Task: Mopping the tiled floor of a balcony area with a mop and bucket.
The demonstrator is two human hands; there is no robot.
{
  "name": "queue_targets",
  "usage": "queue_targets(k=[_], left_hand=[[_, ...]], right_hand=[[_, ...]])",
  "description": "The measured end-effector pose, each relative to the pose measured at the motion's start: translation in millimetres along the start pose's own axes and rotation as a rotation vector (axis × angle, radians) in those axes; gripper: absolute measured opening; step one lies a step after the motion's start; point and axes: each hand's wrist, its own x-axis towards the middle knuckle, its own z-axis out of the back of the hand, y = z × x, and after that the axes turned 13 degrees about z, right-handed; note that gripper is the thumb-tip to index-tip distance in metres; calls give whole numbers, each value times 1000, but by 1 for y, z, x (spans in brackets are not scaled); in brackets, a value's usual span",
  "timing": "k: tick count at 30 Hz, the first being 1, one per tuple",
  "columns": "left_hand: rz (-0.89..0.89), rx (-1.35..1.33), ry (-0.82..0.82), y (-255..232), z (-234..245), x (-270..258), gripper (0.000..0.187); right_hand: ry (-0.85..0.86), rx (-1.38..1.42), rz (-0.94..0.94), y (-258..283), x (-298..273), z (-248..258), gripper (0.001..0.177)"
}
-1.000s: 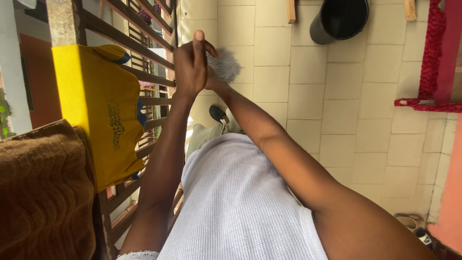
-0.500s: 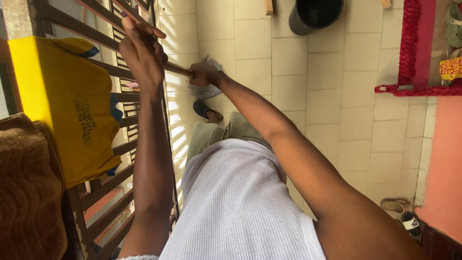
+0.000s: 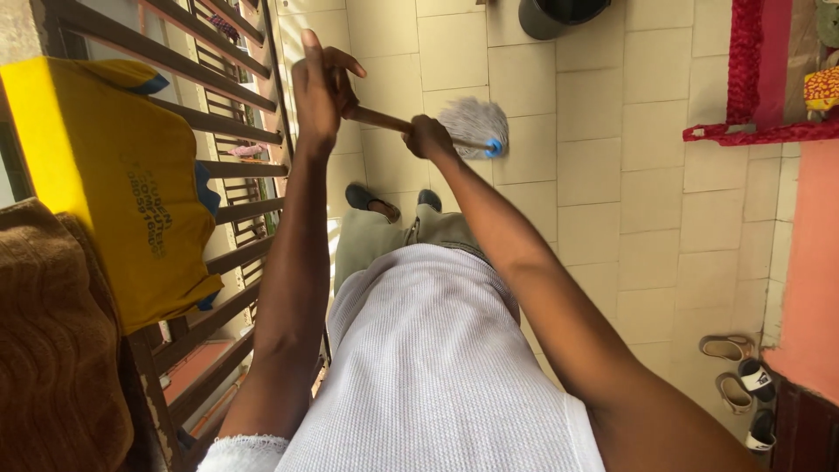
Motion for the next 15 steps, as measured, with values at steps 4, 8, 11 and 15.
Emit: queue_targets(k=[4,8,11,15], left_hand=[[132,-87,75,-3,16,7,88],[180,-167,125,-13,52,22,89],[171,-154,121,-40,82,26,88],[126,-74,88,-62,120,29,86]], right_hand=[[-186,89,-86,-2,12,-62,34],[-319,122,-76,30,36,-95,32],[-348,163,-45,75,58,-103,31],[-392,224,25,138,88,-102,31]])
